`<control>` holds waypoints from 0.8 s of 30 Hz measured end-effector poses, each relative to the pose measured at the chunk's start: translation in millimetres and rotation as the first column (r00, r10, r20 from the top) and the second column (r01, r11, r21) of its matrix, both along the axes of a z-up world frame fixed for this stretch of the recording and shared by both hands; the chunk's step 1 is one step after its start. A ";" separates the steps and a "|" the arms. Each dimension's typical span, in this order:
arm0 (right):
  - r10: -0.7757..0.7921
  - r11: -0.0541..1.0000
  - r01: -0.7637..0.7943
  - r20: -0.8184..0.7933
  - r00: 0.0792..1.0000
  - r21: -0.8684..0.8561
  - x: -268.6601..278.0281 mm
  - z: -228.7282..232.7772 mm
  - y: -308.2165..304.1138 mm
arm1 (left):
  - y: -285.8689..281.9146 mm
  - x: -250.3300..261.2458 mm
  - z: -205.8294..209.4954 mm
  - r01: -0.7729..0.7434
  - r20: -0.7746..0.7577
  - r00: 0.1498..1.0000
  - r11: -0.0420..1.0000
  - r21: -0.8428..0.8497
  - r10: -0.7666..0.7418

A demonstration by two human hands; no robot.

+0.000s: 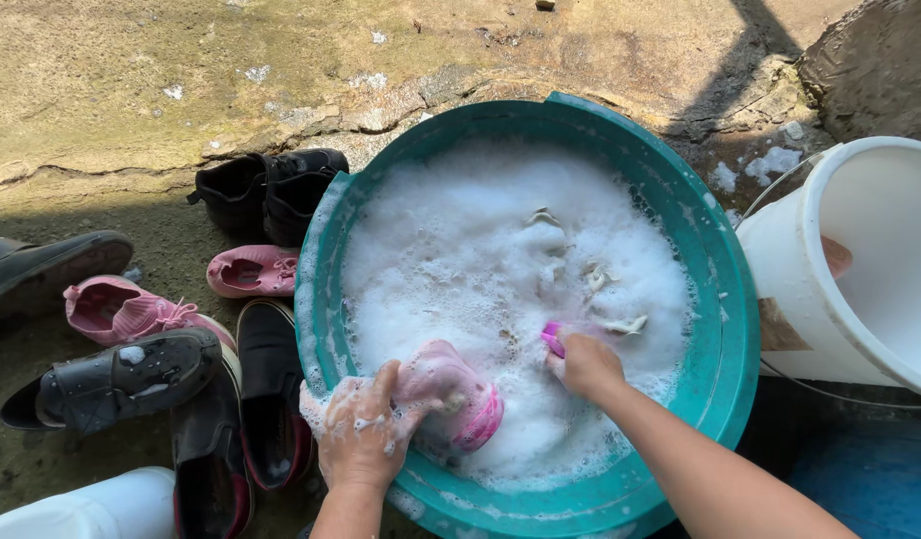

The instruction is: The person washes pink and white footwear by hand in a soapy water basin using a small pink brush, then rinses them in a bucket of clean water.

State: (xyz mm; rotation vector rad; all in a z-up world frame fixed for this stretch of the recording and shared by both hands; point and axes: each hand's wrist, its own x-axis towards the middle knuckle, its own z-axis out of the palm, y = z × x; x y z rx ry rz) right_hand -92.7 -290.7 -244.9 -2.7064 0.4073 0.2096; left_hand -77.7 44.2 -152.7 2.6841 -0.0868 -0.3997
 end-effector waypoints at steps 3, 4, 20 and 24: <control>0.048 0.966 -0.058 0.042 0.998 0.253 14.9 45.7 52.7 | 3.0 9.9 -15.0 0.034 0.106 0.994 0.999 -0.027 -0.031; 0.196 0.962 -0.204 0.064 0.979 0.179 11.1 56.9 78.8 | 5.0 3.6 -23.8 0.043 0.122 0.992 0.999 -0.032 -0.039; 0.650 0.760 -0.650 -0.005 0.760 0.019 81.2 86.5 127.7 | 11.5 -0.4 -23.2 0.061 0.316 0.947 0.998 -0.022 -0.051; 0.599 0.727 -0.652 0.268 0.755 0.212 54.6 65.8 136.7 | 10.1 0.8 -32.7 0.009 0.180 0.984 1.000 0.018 -0.012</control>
